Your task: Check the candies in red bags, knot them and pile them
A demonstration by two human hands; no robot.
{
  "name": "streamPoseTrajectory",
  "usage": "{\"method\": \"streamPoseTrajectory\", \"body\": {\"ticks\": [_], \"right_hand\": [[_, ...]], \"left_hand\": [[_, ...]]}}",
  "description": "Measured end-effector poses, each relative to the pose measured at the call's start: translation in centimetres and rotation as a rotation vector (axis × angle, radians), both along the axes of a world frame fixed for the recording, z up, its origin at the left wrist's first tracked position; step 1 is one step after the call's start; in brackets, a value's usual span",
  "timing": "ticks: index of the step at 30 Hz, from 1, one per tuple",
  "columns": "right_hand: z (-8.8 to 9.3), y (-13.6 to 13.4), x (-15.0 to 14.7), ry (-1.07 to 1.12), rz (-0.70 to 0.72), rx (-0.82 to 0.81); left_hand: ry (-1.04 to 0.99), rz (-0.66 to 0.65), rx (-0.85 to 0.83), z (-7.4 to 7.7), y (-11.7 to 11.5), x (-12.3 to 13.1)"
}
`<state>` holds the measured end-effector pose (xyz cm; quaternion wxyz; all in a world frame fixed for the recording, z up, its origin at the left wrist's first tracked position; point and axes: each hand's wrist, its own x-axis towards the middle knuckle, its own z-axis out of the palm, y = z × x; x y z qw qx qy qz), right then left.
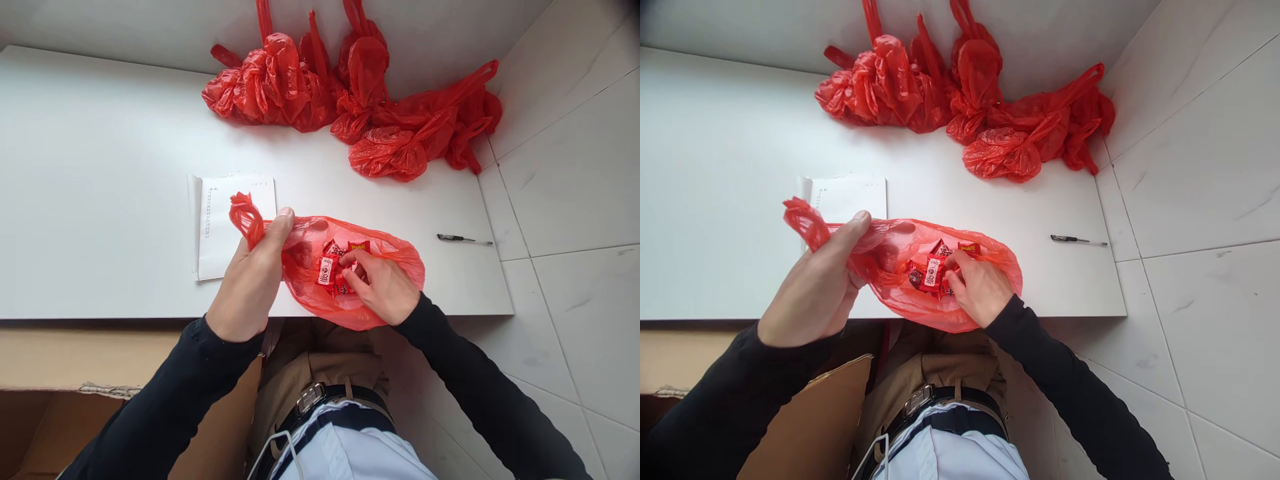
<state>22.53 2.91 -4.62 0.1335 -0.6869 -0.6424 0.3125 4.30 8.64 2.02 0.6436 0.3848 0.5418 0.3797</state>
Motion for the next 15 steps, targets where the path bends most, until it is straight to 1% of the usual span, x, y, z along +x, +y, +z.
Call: {"method": "streamPoseTrajectory", "body": {"ticks": [1,3,5,7,10,15], "right_hand": [[0.0,0.3,0.3,-0.032,0.041,0.048],[-0.2,0.9,0.6,-0.104,0.17,0.106],[-0.6,1.4,0.7,-0.209,0.29,0.119],[-1.0,1.9,0.6,-0.302,0.37,0.117],[-1.4,2.4,0.3,-0.332,0.423,0.136],[-1.7,2.9,0.8,-0.24,0.402,0.132]], "left_hand": [[0.001,0.0,0.004,0.0,0.0,0.0],[-0.005,-0.007,0.007,-0.1,0.0,0.0],[-0.019,-0.01,0.015,-0.2,-0.1,0.0],[-0.031,-0.019,0.015,-0.2,-0.1,0.0],[-0.029,-0.032,-0.007,-0.1,-0.2,0.0],[-0.016,-0.025,0.004,-0.3,-0.1,-0.1]]}}
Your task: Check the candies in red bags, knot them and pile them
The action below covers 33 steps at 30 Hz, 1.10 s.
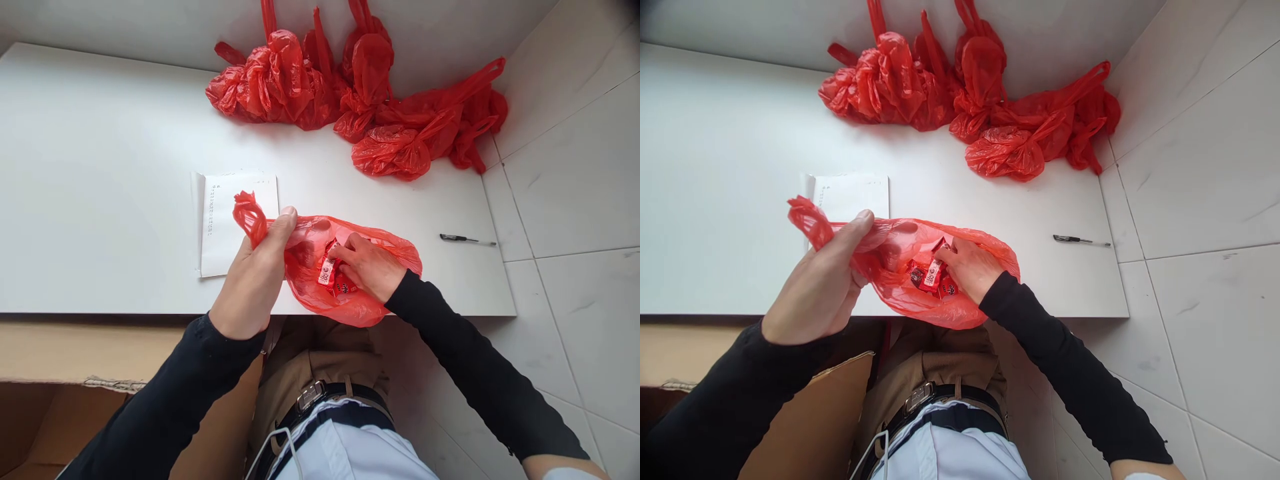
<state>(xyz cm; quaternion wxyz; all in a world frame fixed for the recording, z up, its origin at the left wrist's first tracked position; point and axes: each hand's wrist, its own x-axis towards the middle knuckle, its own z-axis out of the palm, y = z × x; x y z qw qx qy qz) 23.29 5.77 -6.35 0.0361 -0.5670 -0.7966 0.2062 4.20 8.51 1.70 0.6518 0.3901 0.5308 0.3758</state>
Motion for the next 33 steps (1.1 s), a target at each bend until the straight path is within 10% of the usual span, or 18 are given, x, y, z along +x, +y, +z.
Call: {"method": "streamPoseTrajectory", "body": {"ticks": [21,33], "right_hand": [[0.1,0.6,1.0,0.042,0.046,-0.129],[0.6,0.5,1.2,0.068,-0.206,0.012]], "left_hand": [[0.004,0.029,-0.045,0.0,0.1,0.2],[0.043,0.056,-0.067,0.3,0.3,0.4]]}}
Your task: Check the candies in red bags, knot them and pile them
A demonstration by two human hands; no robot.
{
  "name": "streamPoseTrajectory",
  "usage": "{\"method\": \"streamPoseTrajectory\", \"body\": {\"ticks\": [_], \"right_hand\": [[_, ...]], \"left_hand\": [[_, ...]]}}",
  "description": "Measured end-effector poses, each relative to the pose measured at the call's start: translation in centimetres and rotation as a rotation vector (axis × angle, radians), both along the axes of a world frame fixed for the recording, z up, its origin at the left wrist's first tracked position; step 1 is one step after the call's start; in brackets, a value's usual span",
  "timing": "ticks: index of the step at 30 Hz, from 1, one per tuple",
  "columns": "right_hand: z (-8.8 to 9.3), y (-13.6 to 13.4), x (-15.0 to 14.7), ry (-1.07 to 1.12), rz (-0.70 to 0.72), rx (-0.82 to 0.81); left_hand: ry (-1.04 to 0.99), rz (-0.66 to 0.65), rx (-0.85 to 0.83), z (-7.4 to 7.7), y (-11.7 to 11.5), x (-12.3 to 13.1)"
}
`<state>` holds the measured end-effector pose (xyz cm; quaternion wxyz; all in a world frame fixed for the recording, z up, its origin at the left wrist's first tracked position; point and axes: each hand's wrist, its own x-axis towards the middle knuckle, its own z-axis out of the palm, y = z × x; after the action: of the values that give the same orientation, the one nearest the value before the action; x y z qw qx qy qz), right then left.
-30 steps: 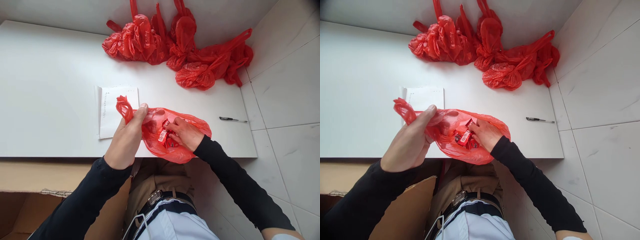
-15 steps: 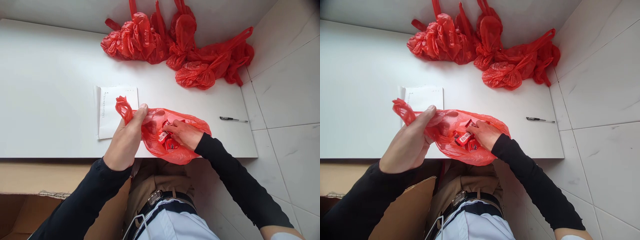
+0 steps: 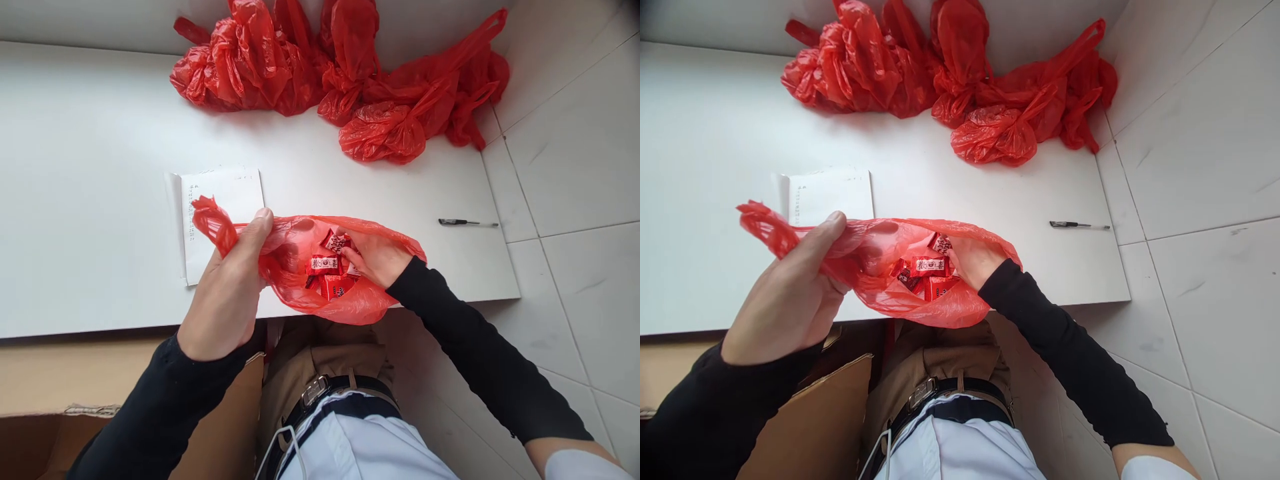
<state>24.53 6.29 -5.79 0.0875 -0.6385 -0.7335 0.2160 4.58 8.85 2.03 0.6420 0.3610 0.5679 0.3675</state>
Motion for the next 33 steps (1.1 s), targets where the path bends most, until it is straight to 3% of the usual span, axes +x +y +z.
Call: {"method": "streamPoseTrajectory", "body": {"ticks": [8,21,28,33], "right_hand": [[0.0,-0.4,0.0,0.016,0.033,-0.004],[-0.5,-0.4,-0.2,-0.043,-0.042,0.022],[-1.4,-0.6,0.3,0.015,-0.043,0.05],[-0.8,-0.6,0.1,0.079,-0.049,0.073]], "left_hand": [[-0.011,0.005,-0.016,0.2,0.1,0.2],[-0.023,0.013,0.001,0.0,0.2,0.2],[-0.03,-0.005,-0.005,0.0,0.1,0.2],[-0.048,0.014,0.011,0.2,0.1,0.3]]}}
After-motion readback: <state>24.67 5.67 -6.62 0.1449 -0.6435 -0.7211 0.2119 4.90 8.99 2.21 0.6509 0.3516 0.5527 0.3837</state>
